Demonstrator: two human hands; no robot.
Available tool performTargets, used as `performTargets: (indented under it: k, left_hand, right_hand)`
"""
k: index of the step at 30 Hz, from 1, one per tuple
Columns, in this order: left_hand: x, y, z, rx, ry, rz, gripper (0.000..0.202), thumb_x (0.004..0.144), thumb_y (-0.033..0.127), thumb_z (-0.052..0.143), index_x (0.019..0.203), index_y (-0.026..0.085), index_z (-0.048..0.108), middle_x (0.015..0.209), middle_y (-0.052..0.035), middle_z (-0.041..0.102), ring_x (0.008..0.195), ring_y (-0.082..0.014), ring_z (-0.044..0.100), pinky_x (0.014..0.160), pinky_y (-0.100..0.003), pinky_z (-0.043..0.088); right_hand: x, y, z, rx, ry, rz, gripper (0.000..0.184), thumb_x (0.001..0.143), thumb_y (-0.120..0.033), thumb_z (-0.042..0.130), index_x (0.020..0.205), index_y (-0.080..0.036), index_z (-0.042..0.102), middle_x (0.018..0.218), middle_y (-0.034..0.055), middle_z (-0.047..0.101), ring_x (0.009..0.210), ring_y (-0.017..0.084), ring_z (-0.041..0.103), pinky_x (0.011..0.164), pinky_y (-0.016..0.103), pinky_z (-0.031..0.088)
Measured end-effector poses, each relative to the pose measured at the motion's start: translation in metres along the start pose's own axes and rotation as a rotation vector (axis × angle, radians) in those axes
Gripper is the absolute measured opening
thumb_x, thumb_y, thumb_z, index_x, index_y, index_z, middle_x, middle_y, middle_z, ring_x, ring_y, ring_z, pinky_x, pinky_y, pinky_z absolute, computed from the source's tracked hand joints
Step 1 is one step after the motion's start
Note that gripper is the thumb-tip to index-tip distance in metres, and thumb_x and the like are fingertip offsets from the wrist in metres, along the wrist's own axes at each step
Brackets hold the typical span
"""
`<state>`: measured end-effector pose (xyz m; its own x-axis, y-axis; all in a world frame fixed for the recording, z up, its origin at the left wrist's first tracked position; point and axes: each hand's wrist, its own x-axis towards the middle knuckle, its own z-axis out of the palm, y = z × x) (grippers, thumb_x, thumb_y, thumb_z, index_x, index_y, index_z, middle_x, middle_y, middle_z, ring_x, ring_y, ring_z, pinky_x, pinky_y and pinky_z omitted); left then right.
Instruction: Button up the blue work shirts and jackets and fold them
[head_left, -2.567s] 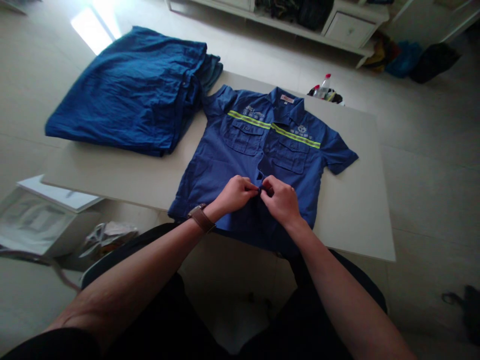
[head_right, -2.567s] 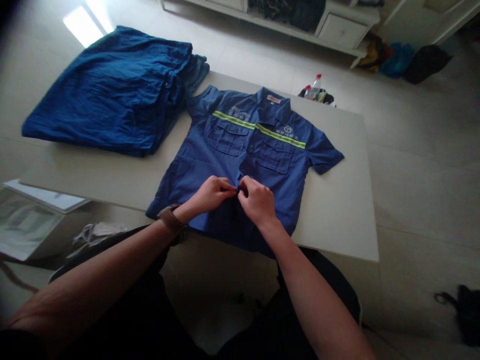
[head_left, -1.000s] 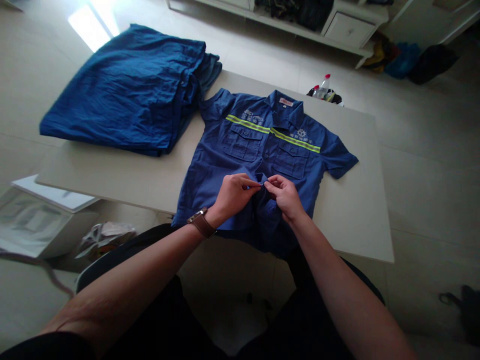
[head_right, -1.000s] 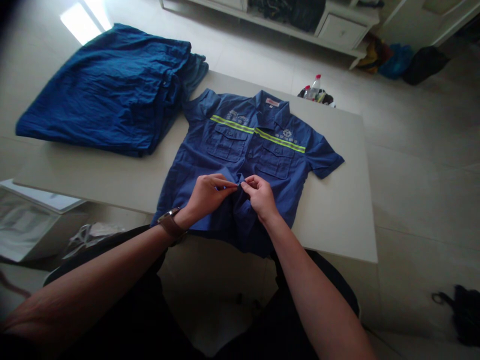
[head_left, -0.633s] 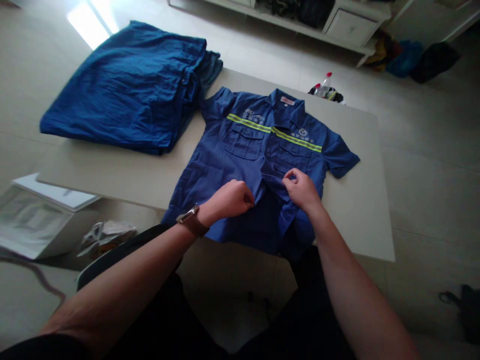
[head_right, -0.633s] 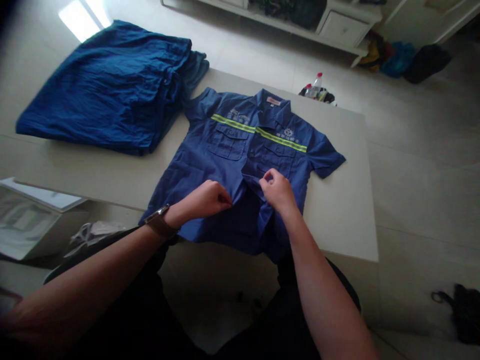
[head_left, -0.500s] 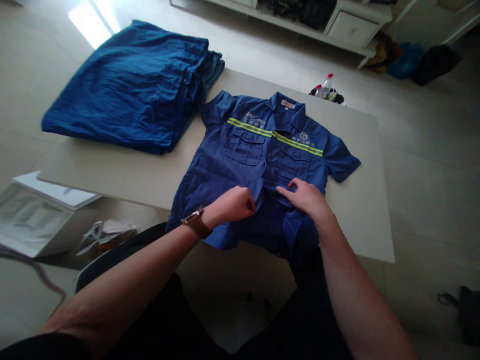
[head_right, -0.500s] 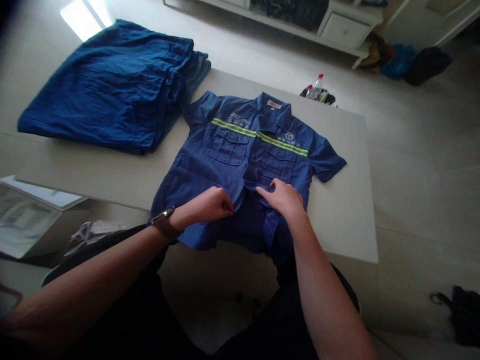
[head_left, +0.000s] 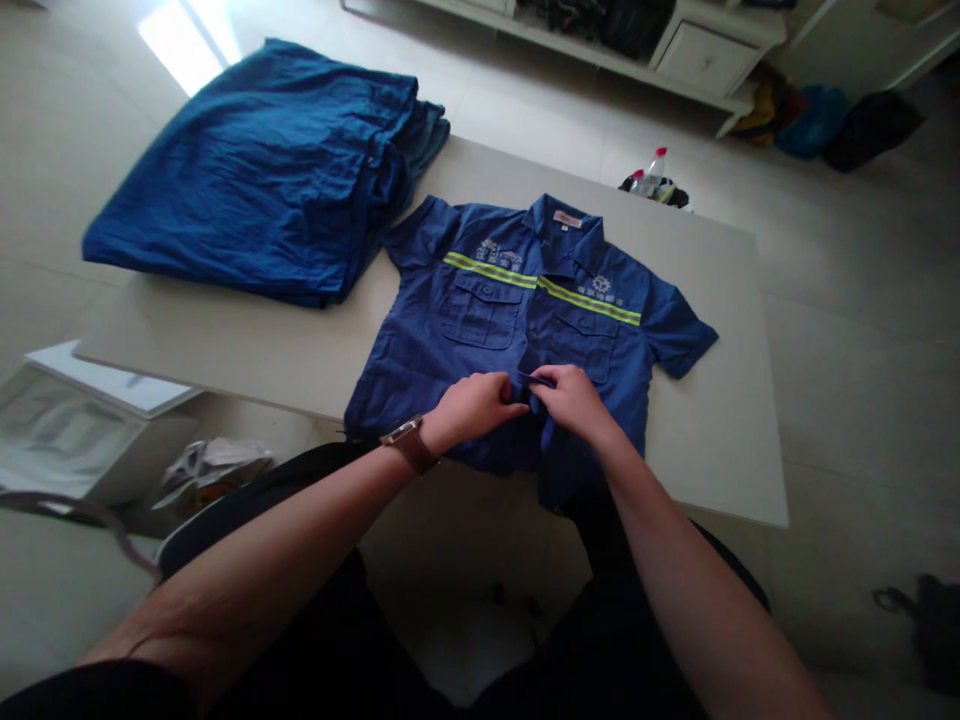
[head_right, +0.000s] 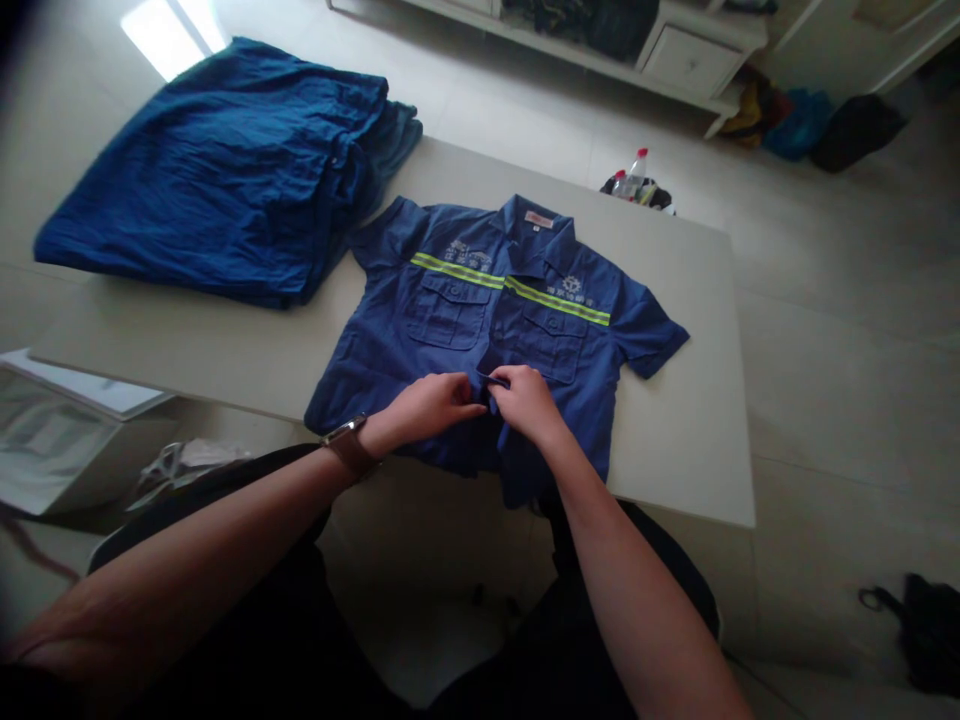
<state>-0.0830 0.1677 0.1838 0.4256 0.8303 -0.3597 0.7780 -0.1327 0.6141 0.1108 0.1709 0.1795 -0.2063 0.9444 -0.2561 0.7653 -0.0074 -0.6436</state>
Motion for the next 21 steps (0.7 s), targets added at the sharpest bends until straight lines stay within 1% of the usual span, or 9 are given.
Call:
performTargets:
  k: [3, 5, 7, 10, 14, 17, 21]
  left_hand:
    - [0.003, 0.001, 0.003, -0.082, 0.135, 0.033, 0.029, 0.089, 0.048, 0.069, 0.096, 0.020, 0.066, 0.092, -0.0043, 0.073, 0.080, -0.0191, 0.066, 0.066, -0.028, 0.043]
    - [0.004, 0.000, 0.004, -0.081, 0.209, 0.063, 0.025, 0.090, 0.042, 0.070, 0.100, 0.020, 0.064, 0.095, -0.0047, 0.073, 0.085, -0.0198, 0.066, 0.069, -0.028, 0.044]
    - [0.004, -0.001, 0.005, -0.057, 0.248, 0.092, 0.022, 0.092, 0.036, 0.069, 0.103, 0.019, 0.063, 0.099, -0.0056, 0.072, 0.089, -0.0206, 0.067, 0.073, -0.029, 0.047]
    - [0.003, -0.001, 0.005, -0.016, 0.236, 0.133, 0.017, 0.094, 0.031, 0.067, 0.105, 0.018, 0.063, 0.101, -0.0065, 0.072, 0.092, -0.0211, 0.067, 0.078, -0.030, 0.048]
    - [0.000, 0.000, 0.002, 0.038, 0.191, 0.180, 0.011, 0.097, 0.024, 0.061, 0.100, 0.015, 0.066, 0.095, -0.0081, 0.072, 0.090, -0.0209, 0.067, 0.080, -0.031, 0.050]
    - [0.000, -0.001, 0.002, 0.043, 0.168, 0.184, 0.013, 0.097, 0.021, 0.058, 0.094, 0.015, 0.069, 0.092, -0.0088, 0.072, 0.088, -0.0204, 0.067, 0.081, -0.031, 0.050]
    - [-0.001, -0.001, 0.003, 0.072, 0.172, 0.181, 0.016, 0.098, 0.021, 0.056, 0.093, 0.014, 0.070, 0.094, -0.0107, 0.073, 0.090, -0.0216, 0.067, 0.084, -0.033, 0.051]
  right_hand:
    - [0.002, 0.002, -0.004, 0.190, -0.030, -0.025, 0.017, 0.085, -0.027, 0.062, 0.081, -0.017, 0.075, 0.076, 0.0021, 0.072, 0.076, 0.018, 0.064, 0.070, 0.027, 0.042]
    - [0.002, 0.003, -0.004, 0.267, -0.033, -0.026, 0.018, 0.083, -0.031, 0.063, 0.078, -0.017, 0.074, 0.072, 0.0011, 0.069, 0.072, 0.017, 0.061, 0.068, 0.026, 0.041]
    - [0.003, 0.004, -0.003, 0.312, -0.037, -0.023, 0.018, 0.081, -0.032, 0.064, 0.077, -0.017, 0.073, 0.071, 0.0009, 0.067, 0.071, 0.016, 0.059, 0.068, 0.027, 0.041]
    - [0.003, 0.006, -0.002, 0.348, -0.045, -0.019, 0.020, 0.079, -0.034, 0.064, 0.078, -0.017, 0.074, 0.072, 0.0012, 0.067, 0.071, 0.017, 0.058, 0.069, 0.027, 0.041]
    - [0.004, 0.008, 0.002, 0.359, -0.058, -0.013, 0.022, 0.080, -0.034, 0.064, 0.082, -0.017, 0.077, 0.074, 0.0022, 0.069, 0.071, 0.017, 0.059, 0.070, 0.028, 0.043]
    - [0.005, 0.008, 0.005, 0.343, -0.048, -0.022, 0.021, 0.080, -0.031, 0.063, 0.083, -0.017, 0.078, 0.078, 0.0034, 0.072, 0.075, 0.019, 0.062, 0.072, 0.029, 0.046]
    - [0.007, 0.008, 0.008, 0.339, -0.034, -0.025, 0.019, 0.078, -0.029, 0.064, 0.084, -0.018, 0.078, 0.083, 0.0040, 0.075, 0.080, 0.020, 0.065, 0.076, 0.030, 0.049]
